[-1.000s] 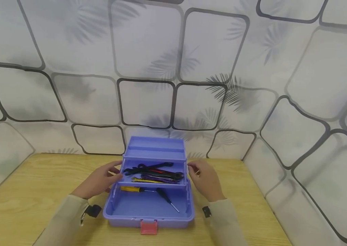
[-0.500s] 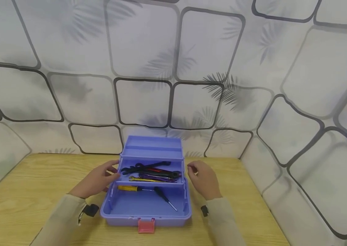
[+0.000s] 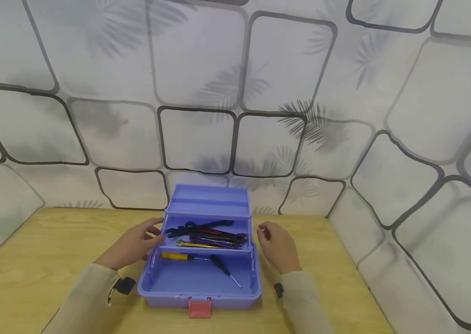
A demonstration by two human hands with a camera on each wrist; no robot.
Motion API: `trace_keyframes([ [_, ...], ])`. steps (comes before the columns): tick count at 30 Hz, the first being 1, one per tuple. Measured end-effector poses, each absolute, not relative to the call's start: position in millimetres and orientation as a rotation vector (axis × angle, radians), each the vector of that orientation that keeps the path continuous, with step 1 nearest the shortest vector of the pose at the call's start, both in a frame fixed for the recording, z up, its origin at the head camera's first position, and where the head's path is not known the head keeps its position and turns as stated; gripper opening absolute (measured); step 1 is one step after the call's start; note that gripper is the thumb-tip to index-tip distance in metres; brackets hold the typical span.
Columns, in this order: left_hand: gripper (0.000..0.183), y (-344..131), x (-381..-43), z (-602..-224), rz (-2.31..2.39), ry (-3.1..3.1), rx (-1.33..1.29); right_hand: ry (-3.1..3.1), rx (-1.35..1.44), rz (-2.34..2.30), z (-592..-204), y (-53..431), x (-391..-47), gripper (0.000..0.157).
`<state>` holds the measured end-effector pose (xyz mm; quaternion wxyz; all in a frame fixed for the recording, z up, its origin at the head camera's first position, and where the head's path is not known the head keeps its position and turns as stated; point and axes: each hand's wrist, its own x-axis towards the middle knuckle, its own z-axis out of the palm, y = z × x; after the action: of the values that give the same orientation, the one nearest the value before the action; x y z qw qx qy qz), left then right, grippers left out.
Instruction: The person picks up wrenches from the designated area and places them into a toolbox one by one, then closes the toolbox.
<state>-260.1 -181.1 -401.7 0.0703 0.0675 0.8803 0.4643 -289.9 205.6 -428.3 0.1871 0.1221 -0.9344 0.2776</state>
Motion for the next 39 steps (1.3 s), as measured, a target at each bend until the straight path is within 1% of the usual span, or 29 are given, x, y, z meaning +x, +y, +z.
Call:
trace_keyframes([
  [4,0.058,-180.8,-259.1,-402.9,1.388,2.652,0.200,-2.694,0.275,0.787,-434.5,207.9,-291.3,0.020],
  [12,0.057,-180.3,-258.9,-402.1,1.399,2.658,0.215,-2.749,0.237,0.828,-431.8,208.7,-290.5,0.020],
  [20,0.058,-181.7,-257.2,-402.6,1.403,2.643,0.219,-2.792,0.214,0.823,-436.4,207.6,-292.3,0.017],
  [25,0.059,-183.1,-260.5,-402.4,1.382,2.645,0.233,-2.792,0.212,0.893,-437.5,208.1,-294.3,0.023],
  [29,0.051,-184.1,-264.6,-405.5,1.444,2.627,0.212,-2.787,0.164,1.157,-443.9,212.3,-297.4,0.026],
  [33,0.045,-190.0,-271.5,-413.6,1.565,2.617,0.091,-2.757,0.070,1.589,-451.9,211.6,-302.2,0.030],
  [35,0.044,-195.1,-277.0,-417.9,1.623,2.609,0.015,-2.738,0.021,1.733,-453.7,209.7,-305.2,0.032],
  [39,0.047,-202.1,-290.0,-427.2,1.658,2.544,-0.069,-2.746,-0.061,1.801,-456.0,206.7,-313.6,0.036],
])
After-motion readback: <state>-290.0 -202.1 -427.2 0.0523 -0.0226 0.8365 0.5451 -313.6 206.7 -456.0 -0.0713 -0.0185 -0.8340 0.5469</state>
